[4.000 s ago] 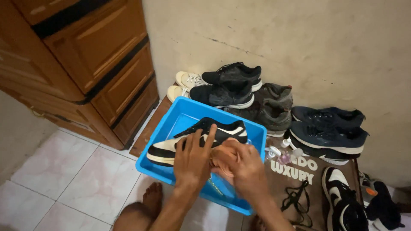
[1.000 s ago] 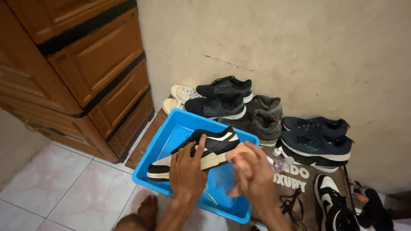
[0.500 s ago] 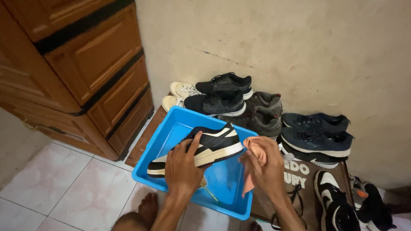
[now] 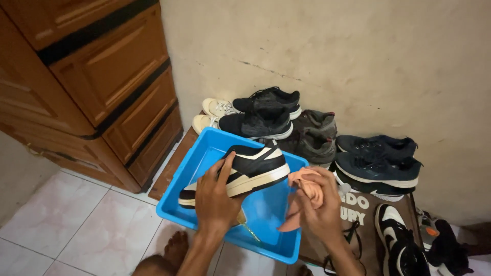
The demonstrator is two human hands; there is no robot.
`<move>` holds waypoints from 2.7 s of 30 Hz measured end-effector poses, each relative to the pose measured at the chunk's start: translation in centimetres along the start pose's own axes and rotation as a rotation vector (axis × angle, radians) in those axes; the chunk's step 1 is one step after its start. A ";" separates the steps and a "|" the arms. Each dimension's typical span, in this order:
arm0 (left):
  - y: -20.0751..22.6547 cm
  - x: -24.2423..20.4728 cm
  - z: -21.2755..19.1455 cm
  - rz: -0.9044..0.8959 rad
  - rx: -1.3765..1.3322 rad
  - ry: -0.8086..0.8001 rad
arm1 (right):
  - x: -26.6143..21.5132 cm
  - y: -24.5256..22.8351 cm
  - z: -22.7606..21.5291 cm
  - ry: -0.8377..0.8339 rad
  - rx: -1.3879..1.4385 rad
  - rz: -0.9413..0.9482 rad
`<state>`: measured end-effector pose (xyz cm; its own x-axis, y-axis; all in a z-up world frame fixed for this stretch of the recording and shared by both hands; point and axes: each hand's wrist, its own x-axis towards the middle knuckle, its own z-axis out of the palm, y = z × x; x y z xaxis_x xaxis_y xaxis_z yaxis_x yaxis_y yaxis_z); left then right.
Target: Cleaning and treating the midsole of a sneaker using a brush and cloth over a plastic tray.
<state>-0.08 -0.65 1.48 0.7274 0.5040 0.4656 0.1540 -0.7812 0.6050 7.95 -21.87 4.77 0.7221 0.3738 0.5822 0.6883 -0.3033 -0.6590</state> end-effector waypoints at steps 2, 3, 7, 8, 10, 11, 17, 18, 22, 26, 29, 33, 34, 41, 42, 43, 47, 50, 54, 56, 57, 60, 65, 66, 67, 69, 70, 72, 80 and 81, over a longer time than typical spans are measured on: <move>0.5 0.0 0.0 0.045 -0.041 0.018 | -0.9 -0.4 1.0 0.000 0.004 -0.026; 0.8 0.0 0.0 0.088 -0.081 0.037 | -1.2 -0.5 1.6 -0.002 0.008 -0.053; 1.2 0.0 -0.2 0.086 -0.087 -0.074 | -2.1 -1.1 2.9 0.073 0.051 -0.080; 1.3 0.0 -0.3 0.090 -0.153 -0.063 | -2.4 -1.2 3.3 0.100 0.054 -0.124; 1.3 -0.1 -0.1 0.092 -0.218 -0.052 | -3.0 -1.1 3.8 0.127 0.058 -0.167; 1.2 -0.1 0.1 0.102 -0.260 -0.030 | -3.3 -0.9 3.9 0.099 0.046 -0.180; 0.9 -0.4 0.3 0.110 -0.298 -0.069 | -3.8 -1.2 4.9 0.081 0.052 -0.218; 1.0 -0.7 0.2 0.109 -0.308 -0.076 | -3.9 -1.2 4.9 0.058 0.088 -0.214; 1.3 -0.6 -0.3 0.152 -0.430 0.009 | -3.4 -1.4 3.6 -0.062 0.052 -0.209; 0.6 0.0 -0.3 0.133 -0.371 0.031 | -1.6 -1.2 1.7 -0.055 0.089 -0.191; 0.2 0.3 -0.3 0.190 -0.312 0.017 | -1.4 0.3 -0.3 -0.011 0.097 -0.053; 0.2 0.7 0.1 0.449 -0.282 0.288 | -1.7 4.9 -4.7 0.152 -0.131 -0.086; 0.0 0.7 0.5 0.448 -0.284 0.287 | -2.0 5.8 -5.8 0.151 -0.132 -0.085; 1.3 0.5 0.3 0.403 -0.186 0.318 | -2.6 6.9 -10.3 0.039 -0.467 0.281; 1.6 0.3 0.2 0.381 -0.198 0.278 | -2.2 5.8 -10.3 -0.098 -0.508 0.478; 1.8 0.3 0.4 0.383 -0.201 0.275 | -2.4 6.7 -10.5 -0.095 -0.509 0.482; 3.2 0.1 -0.2 0.254 -0.290 0.167 | -3.0 9.2 -10.3 -0.474 -0.781 0.800; 4.3 0.1 -0.3 0.169 -0.375 0.096 | -3.3 10.8 -9.6 -0.584 -0.816 0.869; 4.0 -0.3 1.1 0.178 -0.318 0.089 | -4.2 14.4 -7.9 -0.824 -0.888 0.879; 4.1 -0.2 1.3 0.179 -0.308 0.088 | -3.0 12.2 -7.8 -0.790 -0.917 0.843; 4.1 -0.2 1.4 0.176 -0.296 0.087 | -2.3 11.1 -7.6 -0.761 -0.946 0.806; 3.6 -0.3 2.2 0.172 -0.280 0.077 | -2.6 13.9 -6.9 -0.591 -0.904 0.626; 4.2 -0.3 2.2 0.199 -0.261 0.073 | -1.7 16.0 -3.8 -0.548 -0.876 0.606; 4.1 -0.3 2.4 0.228 -0.247 0.100 | -1.0 15.1 -3.4 -0.574 -0.834 0.596; 4.2 -0.2 2.4 0.229 -0.245 0.101 | -0.4 13.7 -3.2 -0.574 -0.832 0.595; 4.2 -0.2 2.2 0.247 -0.246 0.126 | 0.5 10.8 -2.6 -0.600 -0.947 0.579; 4.1 -0.2 2.2 0.246 -0.243 0.129 | 0.5 10.4 -2.8 -0.601 -0.945 0.575; 3.6 -0.1 1.9 0.245 -0.233 0.166 | 0.7 9.4 -3.0 -0.523 -0.862 0.566; 1.6 -0.1 1.1 0.222 -0.111 0.177 | 0.5 6.4 -1.0 -0.439 -0.284 0.510; 1.6 -0.3 1.3 0.220 -0.092 0.167 | 0.1 6.1 -1.2 -0.425 -0.206 0.510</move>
<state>0.78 -2.50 1.45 0.6155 0.3853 0.6875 -0.0623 -0.8458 0.5298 12.30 -24.69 1.36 0.8979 0.4383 -0.0405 0.3000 -0.6765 -0.6726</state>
